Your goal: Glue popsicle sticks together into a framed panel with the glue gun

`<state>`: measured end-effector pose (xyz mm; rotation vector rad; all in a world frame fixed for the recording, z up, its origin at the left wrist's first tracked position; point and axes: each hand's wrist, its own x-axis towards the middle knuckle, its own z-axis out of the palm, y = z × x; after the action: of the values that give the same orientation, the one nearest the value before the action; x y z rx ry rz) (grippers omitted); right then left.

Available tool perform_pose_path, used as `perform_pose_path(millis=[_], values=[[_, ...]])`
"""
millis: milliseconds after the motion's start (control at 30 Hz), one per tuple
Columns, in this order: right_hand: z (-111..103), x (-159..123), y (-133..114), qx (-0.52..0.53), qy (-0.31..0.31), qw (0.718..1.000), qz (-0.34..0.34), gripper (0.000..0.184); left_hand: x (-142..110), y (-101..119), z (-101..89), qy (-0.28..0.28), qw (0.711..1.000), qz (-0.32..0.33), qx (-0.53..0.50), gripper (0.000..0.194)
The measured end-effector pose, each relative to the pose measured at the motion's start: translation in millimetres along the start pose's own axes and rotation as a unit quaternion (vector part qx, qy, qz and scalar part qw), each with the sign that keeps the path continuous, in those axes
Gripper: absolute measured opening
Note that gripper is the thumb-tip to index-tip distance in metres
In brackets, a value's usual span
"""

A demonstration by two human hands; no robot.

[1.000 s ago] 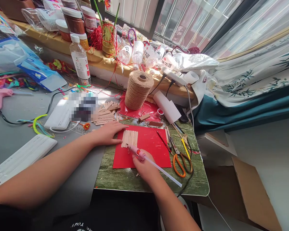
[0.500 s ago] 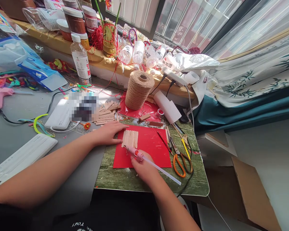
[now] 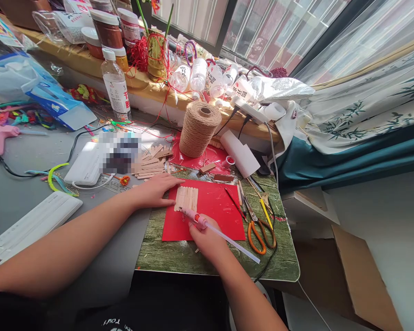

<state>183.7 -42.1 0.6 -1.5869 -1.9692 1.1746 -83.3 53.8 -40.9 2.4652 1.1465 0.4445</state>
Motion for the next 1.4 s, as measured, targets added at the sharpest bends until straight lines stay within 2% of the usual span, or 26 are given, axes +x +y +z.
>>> perform_pose_path(millis=[367, 567, 733, 867, 1100, 1267, 1400], values=[[-2.5, 1.0, 2.2, -0.010, -0.002, 1.000, 0.017, 0.037, 0.2, -0.1, 0.2, 0.000, 1.000, -0.001, 0.003, 0.074], [-8.8, 3.5, -4.6, -0.012, -0.010, 1.000, 0.010, 0.043, 0.4, -0.3, -0.2, 0.001, 1.000, 0.001, -0.002, 0.074], [-16.4, 7.0, -9.6, -0.037, -0.024, 0.999, 0.030, 0.043, 0.3, 1.1, -1.8, 0.000, 1.000, 0.004, -0.004, 0.074], [-21.0, 10.9, -11.6, -0.025, -0.027, 0.999, 0.007, 0.044, 0.0, 2.1, -2.7, -0.004, 1.000, 0.002, -0.002, 0.075], [-23.1, 11.2, -13.9, -0.020, -0.034, 0.999, 0.008, 0.045, -0.7, 1.4, -2.5, -0.005, 1.000, -0.002, -0.006, 0.075], [-21.8, 10.3, -14.9, -0.027, -0.055, 0.998, 0.022, 0.045, -1.0, 1.4, -2.6, -0.006, 1.000, -0.003, -0.005, 0.074], [-23.5, 10.8, -14.5, -0.040, -0.037, 0.998, 0.039, 0.043, -1.1, 1.2, -2.2, -0.002, 1.000, -0.001, -0.008, 0.075]])
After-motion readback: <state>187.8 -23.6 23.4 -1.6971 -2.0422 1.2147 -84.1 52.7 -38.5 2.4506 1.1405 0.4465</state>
